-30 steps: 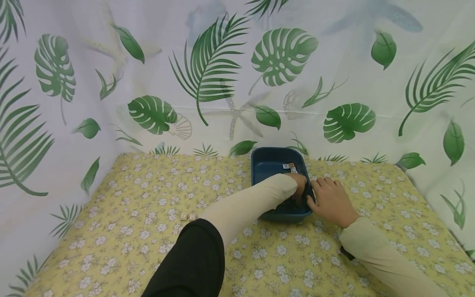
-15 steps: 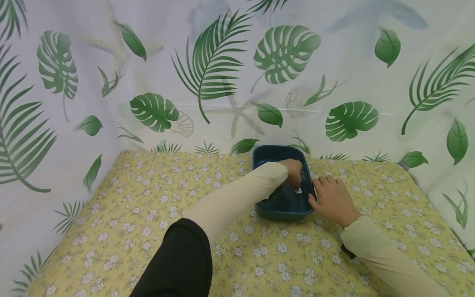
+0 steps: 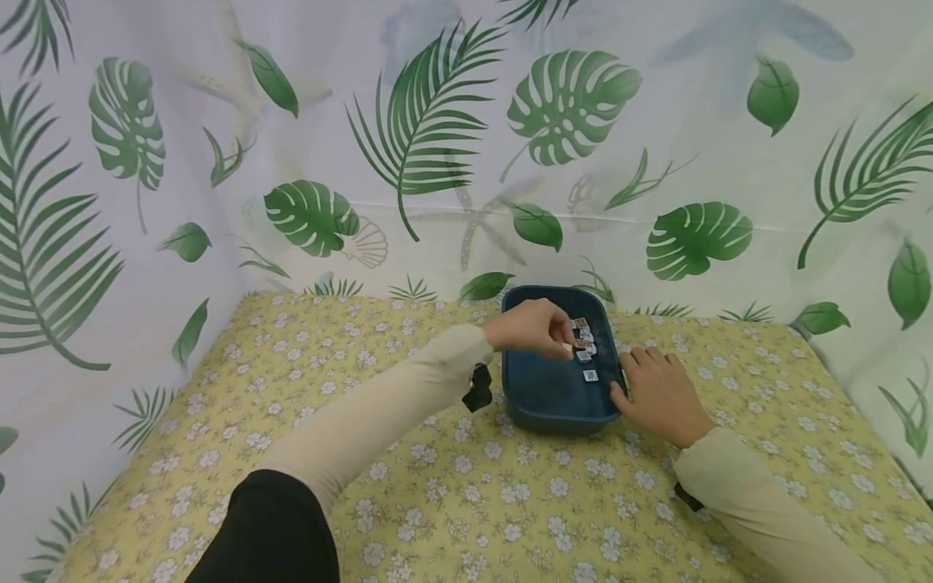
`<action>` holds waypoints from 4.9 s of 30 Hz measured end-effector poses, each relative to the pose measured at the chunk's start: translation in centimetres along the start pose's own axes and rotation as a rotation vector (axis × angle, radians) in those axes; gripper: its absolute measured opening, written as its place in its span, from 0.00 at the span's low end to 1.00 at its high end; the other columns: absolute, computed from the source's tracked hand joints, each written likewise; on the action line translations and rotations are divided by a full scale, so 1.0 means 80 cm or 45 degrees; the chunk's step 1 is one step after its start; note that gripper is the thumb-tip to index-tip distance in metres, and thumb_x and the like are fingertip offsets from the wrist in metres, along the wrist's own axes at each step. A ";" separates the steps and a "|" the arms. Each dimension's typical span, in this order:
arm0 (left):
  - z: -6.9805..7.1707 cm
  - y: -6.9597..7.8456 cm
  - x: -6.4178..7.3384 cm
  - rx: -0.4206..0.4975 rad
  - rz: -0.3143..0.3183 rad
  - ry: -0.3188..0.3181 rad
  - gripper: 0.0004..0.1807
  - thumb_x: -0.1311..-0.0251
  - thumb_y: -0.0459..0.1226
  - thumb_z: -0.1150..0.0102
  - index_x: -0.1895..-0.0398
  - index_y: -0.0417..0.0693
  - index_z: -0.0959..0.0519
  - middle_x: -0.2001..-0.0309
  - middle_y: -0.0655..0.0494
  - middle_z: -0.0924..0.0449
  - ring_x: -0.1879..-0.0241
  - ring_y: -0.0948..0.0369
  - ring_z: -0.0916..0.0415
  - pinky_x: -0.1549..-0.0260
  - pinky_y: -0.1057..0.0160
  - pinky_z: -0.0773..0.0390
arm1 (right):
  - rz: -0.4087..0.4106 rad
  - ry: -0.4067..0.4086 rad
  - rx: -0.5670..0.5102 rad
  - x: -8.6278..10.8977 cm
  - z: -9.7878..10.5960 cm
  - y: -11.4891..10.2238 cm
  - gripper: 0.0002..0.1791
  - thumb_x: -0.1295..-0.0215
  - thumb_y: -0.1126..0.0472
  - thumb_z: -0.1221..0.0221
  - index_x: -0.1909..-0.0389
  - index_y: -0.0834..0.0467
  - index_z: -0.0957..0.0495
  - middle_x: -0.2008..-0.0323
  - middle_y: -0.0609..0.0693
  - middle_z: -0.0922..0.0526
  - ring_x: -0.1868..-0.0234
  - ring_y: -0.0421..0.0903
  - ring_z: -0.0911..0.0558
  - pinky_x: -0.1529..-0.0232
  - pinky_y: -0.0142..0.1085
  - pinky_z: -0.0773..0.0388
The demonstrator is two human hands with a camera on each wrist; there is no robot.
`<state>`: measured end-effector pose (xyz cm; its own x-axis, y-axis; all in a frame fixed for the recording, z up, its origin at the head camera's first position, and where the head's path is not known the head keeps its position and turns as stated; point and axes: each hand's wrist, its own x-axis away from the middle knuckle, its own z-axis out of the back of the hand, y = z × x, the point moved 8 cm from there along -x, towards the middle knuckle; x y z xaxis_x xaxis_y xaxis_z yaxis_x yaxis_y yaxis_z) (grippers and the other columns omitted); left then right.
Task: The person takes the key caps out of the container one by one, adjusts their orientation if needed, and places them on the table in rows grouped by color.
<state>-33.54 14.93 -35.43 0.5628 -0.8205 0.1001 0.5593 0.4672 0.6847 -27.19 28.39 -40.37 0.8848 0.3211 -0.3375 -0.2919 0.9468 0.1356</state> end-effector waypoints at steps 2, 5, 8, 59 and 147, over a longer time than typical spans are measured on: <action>-0.001 0.004 0.019 0.109 -0.049 0.005 0.09 0.40 0.38 0.39 0.59 0.43 0.19 0.65 0.50 0.18 0.68 0.60 0.21 0.64 0.65 0.20 | -0.006 -0.009 -0.008 0.000 0.000 -0.001 0.20 0.40 0.53 0.43 0.58 0.67 0.24 0.63 0.62 0.21 0.60 0.59 0.23 0.61 0.54 0.27; -0.005 0.006 0.045 0.247 -0.105 -0.001 0.12 0.40 0.37 0.40 0.55 0.43 0.19 0.61 0.49 0.18 0.64 0.59 0.21 0.62 0.66 0.20 | -0.007 -0.011 -0.009 0.000 0.001 -0.003 0.20 0.40 0.53 0.43 0.58 0.67 0.24 0.63 0.62 0.21 0.60 0.59 0.23 0.61 0.54 0.27; -0.008 0.007 0.067 0.343 -0.145 0.008 0.13 0.39 0.37 0.41 0.53 0.43 0.19 0.58 0.49 0.18 0.61 0.58 0.20 0.61 0.68 0.21 | 0.002 0.001 -0.001 0.000 0.002 -0.003 0.20 0.41 0.54 0.43 0.58 0.67 0.24 0.63 0.62 0.21 0.60 0.59 0.23 0.61 0.54 0.27; 0.025 -0.197 0.295 0.751 0.293 0.559 0.24 0.36 0.38 0.44 0.40 0.33 0.30 0.42 0.31 0.31 0.54 0.58 0.19 0.44 0.48 0.27 | 0.019 0.027 -0.023 -0.002 0.005 -0.005 0.20 0.41 0.55 0.44 0.58 0.69 0.24 0.64 0.64 0.21 0.61 0.60 0.23 0.62 0.55 0.27; 0.081 -0.200 0.253 -0.112 0.582 0.304 0.23 0.46 0.33 0.35 0.45 0.42 0.25 0.45 0.39 0.26 0.55 0.49 0.22 0.59 0.55 0.20 | 0.043 0.064 -0.009 0.000 0.004 0.003 0.19 0.42 0.54 0.43 0.61 0.68 0.25 0.66 0.64 0.21 0.63 0.60 0.23 0.66 0.54 0.27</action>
<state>-35.05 -11.29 -39.70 0.8789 -0.4330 0.2002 0.2673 0.7945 0.5453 -27.17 28.59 -40.05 0.8553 0.3533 -0.3791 -0.3237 0.9355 0.1415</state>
